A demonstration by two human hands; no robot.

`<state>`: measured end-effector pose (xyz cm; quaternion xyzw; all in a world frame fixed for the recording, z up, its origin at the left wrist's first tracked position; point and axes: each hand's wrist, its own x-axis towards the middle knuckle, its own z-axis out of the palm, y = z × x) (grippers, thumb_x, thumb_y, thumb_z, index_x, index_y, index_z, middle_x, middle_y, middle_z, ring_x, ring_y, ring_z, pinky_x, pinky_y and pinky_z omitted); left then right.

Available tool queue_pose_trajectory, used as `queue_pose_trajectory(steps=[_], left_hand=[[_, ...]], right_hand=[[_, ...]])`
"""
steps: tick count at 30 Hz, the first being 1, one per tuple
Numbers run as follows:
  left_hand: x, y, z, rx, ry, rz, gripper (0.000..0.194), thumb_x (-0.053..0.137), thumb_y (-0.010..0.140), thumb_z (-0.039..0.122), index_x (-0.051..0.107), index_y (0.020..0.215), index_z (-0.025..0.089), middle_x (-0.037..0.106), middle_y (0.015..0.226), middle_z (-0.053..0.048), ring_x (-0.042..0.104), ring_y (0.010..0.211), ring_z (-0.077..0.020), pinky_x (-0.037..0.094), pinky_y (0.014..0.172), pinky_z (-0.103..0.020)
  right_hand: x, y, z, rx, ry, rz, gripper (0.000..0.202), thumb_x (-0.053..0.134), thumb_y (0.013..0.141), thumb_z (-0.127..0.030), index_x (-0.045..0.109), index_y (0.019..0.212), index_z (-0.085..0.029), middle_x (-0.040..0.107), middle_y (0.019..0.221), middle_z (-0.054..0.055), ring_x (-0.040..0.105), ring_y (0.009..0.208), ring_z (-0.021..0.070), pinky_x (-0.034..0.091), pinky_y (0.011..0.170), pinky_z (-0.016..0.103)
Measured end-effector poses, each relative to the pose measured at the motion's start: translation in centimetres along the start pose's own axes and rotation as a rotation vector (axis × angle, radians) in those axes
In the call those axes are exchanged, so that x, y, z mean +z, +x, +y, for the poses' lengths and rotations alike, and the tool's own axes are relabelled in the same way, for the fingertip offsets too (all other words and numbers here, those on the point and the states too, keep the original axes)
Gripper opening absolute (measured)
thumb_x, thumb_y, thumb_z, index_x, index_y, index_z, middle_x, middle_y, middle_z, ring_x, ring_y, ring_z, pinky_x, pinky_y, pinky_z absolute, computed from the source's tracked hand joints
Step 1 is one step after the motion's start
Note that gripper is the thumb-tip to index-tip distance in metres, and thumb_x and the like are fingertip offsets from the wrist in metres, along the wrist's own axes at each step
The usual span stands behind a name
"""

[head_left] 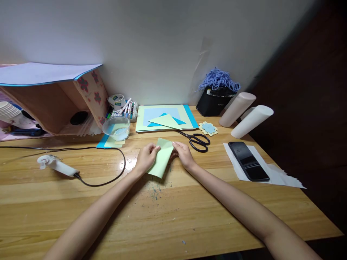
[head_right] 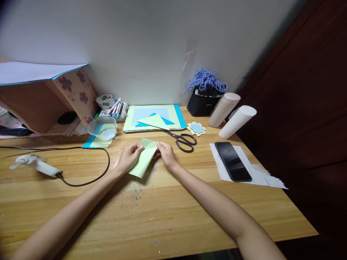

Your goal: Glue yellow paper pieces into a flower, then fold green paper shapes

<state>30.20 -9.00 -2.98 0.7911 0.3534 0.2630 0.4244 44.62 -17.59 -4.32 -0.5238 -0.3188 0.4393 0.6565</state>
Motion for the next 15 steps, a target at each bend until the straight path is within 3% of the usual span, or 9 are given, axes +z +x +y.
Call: queue_pose_trajectory(steps=[2,6,8,13,15], left_hand=[[0.0,-0.2,0.2,0.003,-0.003,0.012,0.031,0.045,0.078,0.043,0.050,0.064,0.016,0.050,0.057,0.002,0.043,0.054,-0.0106,0.030,0.051,-0.022],[0.1,-0.5,0.4,-0.045,-0.041,0.070,0.032,0.045,0.078,0.044,0.051,0.065,0.015,0.050,0.056,0.002,0.044,0.053,-0.0103,0.031,0.051,-0.021],[0.1,-0.5,0.6,-0.102,-0.091,0.045,0.034,0.046,0.076,0.046,0.053,0.068,0.014,0.054,0.059,0.001,0.046,0.054,-0.0109,0.032,0.051,-0.021],[-0.7,-0.2,1.4,-0.326,-0.184,-0.299,0.043,0.055,0.068,0.049,0.062,0.076,0.008,0.063,0.068,-0.007,0.052,0.056,-0.0139,0.034,0.049,-0.022],[-1.0,-0.2,1.6,-0.354,-0.166,-0.359,0.043,0.058,0.064,0.048,0.064,0.075,0.007,0.064,0.069,-0.008,0.052,0.055,-0.0143,0.034,0.048,-0.022]], right_hand=[[0.1,-0.1,-0.1,0.011,0.009,-0.011,0.031,0.054,0.074,-0.048,0.054,0.068,-0.017,0.056,0.055,-0.001,0.053,0.045,0.0112,0.046,0.044,0.023],[0.3,-0.2,-0.4,0.094,-0.073,-0.169,0.032,0.062,0.068,-0.045,0.055,0.078,-0.016,0.058,0.057,-0.001,0.056,0.049,0.0131,0.049,0.049,0.026],[0.2,-0.2,-0.4,0.098,-0.116,-0.168,0.032,0.063,0.066,-0.044,0.056,0.077,-0.014,0.059,0.057,-0.001,0.056,0.049,0.0135,0.049,0.049,0.026],[-0.2,0.0,0.0,0.060,-0.168,-0.066,0.030,0.062,0.067,-0.044,0.053,0.070,-0.016,0.056,0.052,-0.001,0.054,0.045,0.0141,0.047,0.043,0.026],[-0.2,0.1,0.1,0.042,-0.181,-0.045,0.029,0.061,0.068,-0.044,0.052,0.067,-0.016,0.056,0.051,-0.001,0.054,0.044,0.0139,0.046,0.043,0.026]])
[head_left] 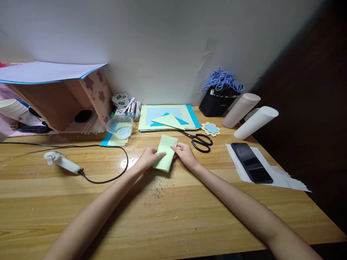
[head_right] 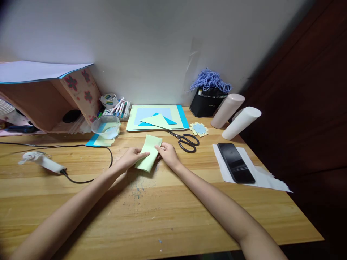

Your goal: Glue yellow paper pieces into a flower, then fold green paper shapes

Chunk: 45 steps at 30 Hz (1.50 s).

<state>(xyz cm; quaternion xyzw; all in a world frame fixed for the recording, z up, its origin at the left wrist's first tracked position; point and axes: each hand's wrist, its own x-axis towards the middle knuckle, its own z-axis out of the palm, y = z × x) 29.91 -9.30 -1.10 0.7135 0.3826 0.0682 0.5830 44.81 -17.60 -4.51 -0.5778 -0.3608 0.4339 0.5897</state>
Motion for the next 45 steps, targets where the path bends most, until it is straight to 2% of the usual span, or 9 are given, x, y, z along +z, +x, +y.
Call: queue_pose_trajectory(steps=[5,10,16,28,32,37,43,45], left_hand=[[-0.2,0.0,-0.1,0.029,-0.023,-0.012,0.039,0.057,0.064,0.047,0.063,0.069,0.008,0.061,0.061,-0.004,0.047,0.051,-0.0111,0.030,0.046,-0.021],[-0.7,-0.1,0.4,-0.007,-0.006,-0.033,0.035,0.058,0.065,0.044,0.060,0.065,0.009,0.054,0.053,0.000,0.038,0.044,-0.0074,0.025,0.042,-0.020],[-0.9,-0.1,0.5,-0.006,-0.003,-0.074,0.038,0.055,0.068,0.046,0.061,0.071,0.008,0.057,0.058,-0.003,0.043,0.049,-0.0093,0.028,0.044,-0.020],[-0.8,0.6,-0.4,0.065,0.061,-0.062,0.039,0.049,0.071,0.047,0.059,0.071,0.009,0.056,0.059,-0.003,0.044,0.049,-0.0101,0.029,0.045,-0.021],[-0.7,0.8,-0.6,0.086,0.085,-0.037,0.040,0.048,0.072,0.048,0.058,0.069,0.010,0.053,0.057,-0.002,0.042,0.048,-0.0098,0.028,0.045,-0.021],[-0.7,0.5,-0.1,0.106,0.135,0.023,0.037,0.049,0.071,0.047,0.055,0.063,0.011,0.049,0.053,0.001,0.039,0.047,-0.0086,0.027,0.044,-0.020],[-0.4,0.1,0.3,0.187,0.089,0.086,0.036,0.047,0.074,0.045,0.060,0.073,0.011,0.060,0.065,-0.003,0.048,0.056,-0.0121,0.033,0.050,-0.021],[-0.3,0.2,0.3,0.197,0.068,0.093,0.038,0.047,0.074,0.045,0.061,0.075,0.010,0.061,0.068,-0.004,0.050,0.058,-0.0128,0.034,0.051,-0.022]], right_hand=[[0.1,0.2,0.0,-0.015,0.012,-0.014,0.029,0.060,0.070,-0.043,0.054,0.072,-0.015,0.058,0.056,-0.001,0.054,0.045,0.0121,0.046,0.044,0.024],[-0.1,0.2,-0.4,0.062,0.039,-0.103,0.031,0.059,0.070,-0.046,0.053,0.073,-0.015,0.058,0.053,-0.001,0.054,0.042,0.0118,0.046,0.042,0.023],[-0.1,0.1,-0.3,0.033,0.023,-0.082,0.030,0.060,0.070,-0.044,0.052,0.069,-0.015,0.057,0.049,-0.002,0.052,0.038,0.0105,0.043,0.037,0.021],[-0.3,0.1,-0.1,0.008,-0.003,-0.079,0.030,0.058,0.072,-0.045,0.052,0.073,-0.015,0.059,0.050,-0.001,0.053,0.040,0.0110,0.043,0.038,0.021],[-0.2,-0.1,-0.4,0.035,0.001,-0.110,0.030,0.061,0.070,-0.042,0.054,0.077,-0.014,0.060,0.051,-0.002,0.054,0.040,0.0104,0.043,0.038,0.020],[0.0,-0.2,-0.4,0.046,0.006,-0.081,0.031,0.063,0.068,-0.042,0.051,0.072,-0.014,0.058,0.048,-0.002,0.053,0.038,0.0099,0.044,0.038,0.020],[0.0,-0.2,-0.3,0.048,0.022,-0.156,0.034,0.063,0.067,-0.042,0.054,0.083,-0.014,0.060,0.053,-0.002,0.056,0.044,0.0108,0.047,0.044,0.022],[0.1,-0.2,-0.3,0.047,0.017,-0.146,0.033,0.063,0.068,-0.042,0.053,0.082,-0.014,0.059,0.051,-0.003,0.055,0.042,0.0104,0.047,0.042,0.022]])
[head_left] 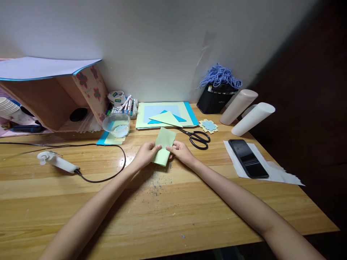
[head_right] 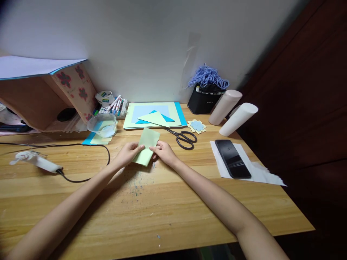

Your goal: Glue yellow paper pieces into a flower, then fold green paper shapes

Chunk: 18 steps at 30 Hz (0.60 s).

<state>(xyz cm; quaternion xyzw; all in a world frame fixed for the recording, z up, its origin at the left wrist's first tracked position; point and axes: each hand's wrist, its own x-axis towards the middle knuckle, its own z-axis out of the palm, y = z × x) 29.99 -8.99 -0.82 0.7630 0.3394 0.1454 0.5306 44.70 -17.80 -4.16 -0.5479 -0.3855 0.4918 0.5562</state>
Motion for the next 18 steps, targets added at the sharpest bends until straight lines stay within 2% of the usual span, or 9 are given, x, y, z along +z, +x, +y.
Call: queue_pose_trajectory(steps=[7,14,18], left_hand=[[-0.34,0.04,-0.24,-0.021,0.015,-0.128,0.040,0.050,0.071,0.047,0.062,0.076,0.009,0.059,0.065,-0.003,0.047,0.055,-0.0116,0.032,0.050,-0.021],[-0.56,0.20,-0.52,-0.030,0.019,-0.103,0.041,0.048,0.072,0.048,0.060,0.073,0.009,0.054,0.059,-0.001,0.043,0.052,-0.0102,0.030,0.048,-0.021],[-0.51,0.25,-0.53,-0.044,-0.028,-0.116,0.040,0.049,0.071,0.047,0.059,0.072,0.009,0.055,0.059,-0.002,0.045,0.052,-0.0106,0.032,0.048,-0.021]], right_hand=[[0.01,0.09,-0.11,-0.046,-0.009,0.107,0.029,0.062,0.069,-0.040,0.051,0.076,-0.014,0.058,0.049,-0.003,0.052,0.039,0.0089,0.042,0.039,0.019],[0.19,0.01,0.03,0.017,0.005,0.018,0.032,0.062,0.069,-0.042,0.048,0.080,-0.015,0.062,0.052,-0.001,0.057,0.043,0.0117,0.046,0.042,0.022],[0.44,-0.15,0.09,0.009,0.011,0.059,0.032,0.062,0.068,-0.043,0.047,0.075,-0.015,0.060,0.048,-0.002,0.055,0.039,0.0105,0.044,0.039,0.021]])
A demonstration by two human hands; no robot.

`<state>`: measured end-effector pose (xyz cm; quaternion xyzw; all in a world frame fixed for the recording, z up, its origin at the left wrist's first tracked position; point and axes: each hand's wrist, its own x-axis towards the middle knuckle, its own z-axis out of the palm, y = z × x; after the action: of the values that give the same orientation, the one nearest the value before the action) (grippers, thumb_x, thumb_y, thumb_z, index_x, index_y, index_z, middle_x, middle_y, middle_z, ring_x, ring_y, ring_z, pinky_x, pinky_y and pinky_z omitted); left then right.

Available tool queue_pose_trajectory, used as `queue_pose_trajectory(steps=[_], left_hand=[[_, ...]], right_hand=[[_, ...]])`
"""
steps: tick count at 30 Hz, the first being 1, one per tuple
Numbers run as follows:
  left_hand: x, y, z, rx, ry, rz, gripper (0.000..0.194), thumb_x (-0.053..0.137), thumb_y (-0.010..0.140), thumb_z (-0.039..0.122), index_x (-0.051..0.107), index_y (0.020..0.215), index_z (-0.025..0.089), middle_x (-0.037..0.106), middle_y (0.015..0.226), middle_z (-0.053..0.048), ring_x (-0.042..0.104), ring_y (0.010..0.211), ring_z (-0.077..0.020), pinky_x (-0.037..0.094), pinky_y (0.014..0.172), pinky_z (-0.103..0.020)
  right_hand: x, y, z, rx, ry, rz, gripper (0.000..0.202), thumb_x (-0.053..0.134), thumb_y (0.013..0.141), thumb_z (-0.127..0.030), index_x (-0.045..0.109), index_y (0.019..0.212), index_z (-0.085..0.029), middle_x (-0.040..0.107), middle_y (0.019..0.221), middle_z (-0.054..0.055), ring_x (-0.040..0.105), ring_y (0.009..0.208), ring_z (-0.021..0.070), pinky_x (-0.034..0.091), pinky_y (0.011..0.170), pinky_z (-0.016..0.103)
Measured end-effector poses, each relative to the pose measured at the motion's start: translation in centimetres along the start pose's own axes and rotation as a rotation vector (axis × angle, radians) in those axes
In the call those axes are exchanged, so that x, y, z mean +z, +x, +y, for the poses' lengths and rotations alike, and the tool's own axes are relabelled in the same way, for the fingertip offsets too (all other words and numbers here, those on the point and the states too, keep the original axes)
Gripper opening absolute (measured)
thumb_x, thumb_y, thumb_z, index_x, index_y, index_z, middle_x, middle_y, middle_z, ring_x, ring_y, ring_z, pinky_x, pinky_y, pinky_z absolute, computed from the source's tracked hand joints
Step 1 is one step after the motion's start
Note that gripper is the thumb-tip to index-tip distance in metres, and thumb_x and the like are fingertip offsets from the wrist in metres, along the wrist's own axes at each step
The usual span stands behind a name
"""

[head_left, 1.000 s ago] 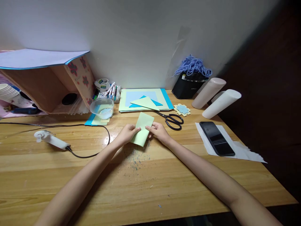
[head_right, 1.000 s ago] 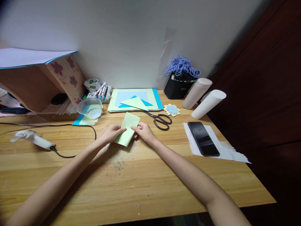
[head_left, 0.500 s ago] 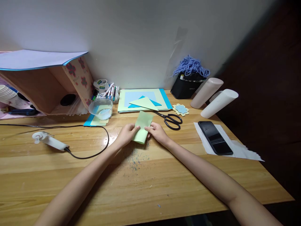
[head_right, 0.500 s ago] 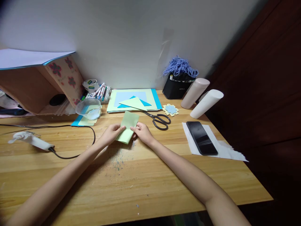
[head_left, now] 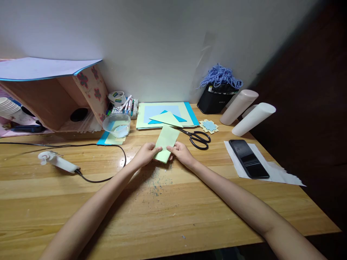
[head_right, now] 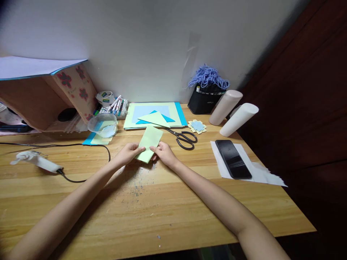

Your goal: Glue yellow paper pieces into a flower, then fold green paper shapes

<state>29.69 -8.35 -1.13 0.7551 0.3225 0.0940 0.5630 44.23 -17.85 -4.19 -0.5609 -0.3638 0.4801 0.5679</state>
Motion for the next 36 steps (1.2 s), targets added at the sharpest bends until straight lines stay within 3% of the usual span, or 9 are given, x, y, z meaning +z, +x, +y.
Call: queue_pose_trajectory(steps=[7,13,18,23,27,36], left_hand=[[0.11,-0.05,0.25,-0.026,-0.069,-0.002,0.039,0.052,0.071,0.047,0.058,0.069,0.009,0.057,0.058,-0.003,0.048,0.049,-0.0100,0.034,0.045,-0.020],[0.12,-0.15,0.33,-0.101,-0.193,-0.164,0.039,0.057,0.069,0.047,0.060,0.079,0.009,0.065,0.067,-0.007,0.061,0.058,-0.0161,0.046,0.058,-0.026],[-0.07,-0.11,0.33,-0.138,-0.267,-0.141,0.038,0.060,0.068,0.046,0.059,0.079,0.009,0.065,0.063,-0.006,0.062,0.058,-0.0167,0.048,0.060,-0.028],[-0.13,-0.16,0.50,-0.113,-0.269,-0.148,0.038,0.059,0.069,0.047,0.059,0.077,0.010,0.065,0.063,-0.006,0.062,0.057,-0.0160,0.048,0.059,-0.027],[-0.11,0.04,0.04,-0.108,-0.313,-0.132,0.040,0.061,0.067,0.048,0.059,0.078,0.010,0.066,0.066,-0.006,0.062,0.058,-0.0164,0.049,0.061,-0.029],[-0.23,0.18,-0.27,-0.125,-0.366,-0.216,0.040,0.057,0.071,0.048,0.062,0.081,0.009,0.068,0.068,-0.009,0.064,0.062,-0.0162,0.048,0.064,-0.028]], right_hand=[[0.27,-0.09,-0.25,-0.002,-0.011,-0.013,0.033,0.063,0.066,-0.043,0.047,0.076,-0.016,0.060,0.048,-0.003,0.055,0.039,0.0104,0.042,0.038,0.019],[0.22,-0.15,-0.20,-0.042,-0.026,0.050,0.030,0.060,0.070,-0.043,0.046,0.075,-0.017,0.058,0.047,-0.003,0.052,0.037,0.0096,0.040,0.037,0.020],[0.27,-0.37,-0.49,-0.045,-0.012,-0.059,0.033,0.059,0.071,-0.042,0.045,0.085,-0.016,0.062,0.053,-0.002,0.057,0.044,0.0119,0.046,0.043,0.022],[0.34,-0.41,-0.31,-0.052,-0.001,-0.009,0.032,0.058,0.071,-0.042,0.044,0.084,-0.017,0.058,0.047,-0.005,0.054,0.039,0.0108,0.042,0.040,0.020],[0.25,-0.46,-0.43,-0.051,-0.004,-0.066,0.034,0.060,0.071,-0.040,0.044,0.089,-0.017,0.062,0.053,-0.003,0.058,0.043,0.0120,0.045,0.043,0.021],[0.42,-0.27,0.09,-0.092,-0.001,-0.009,0.034,0.059,0.072,-0.039,0.044,0.091,-0.016,0.058,0.048,-0.006,0.052,0.038,0.0093,0.041,0.039,0.019]])
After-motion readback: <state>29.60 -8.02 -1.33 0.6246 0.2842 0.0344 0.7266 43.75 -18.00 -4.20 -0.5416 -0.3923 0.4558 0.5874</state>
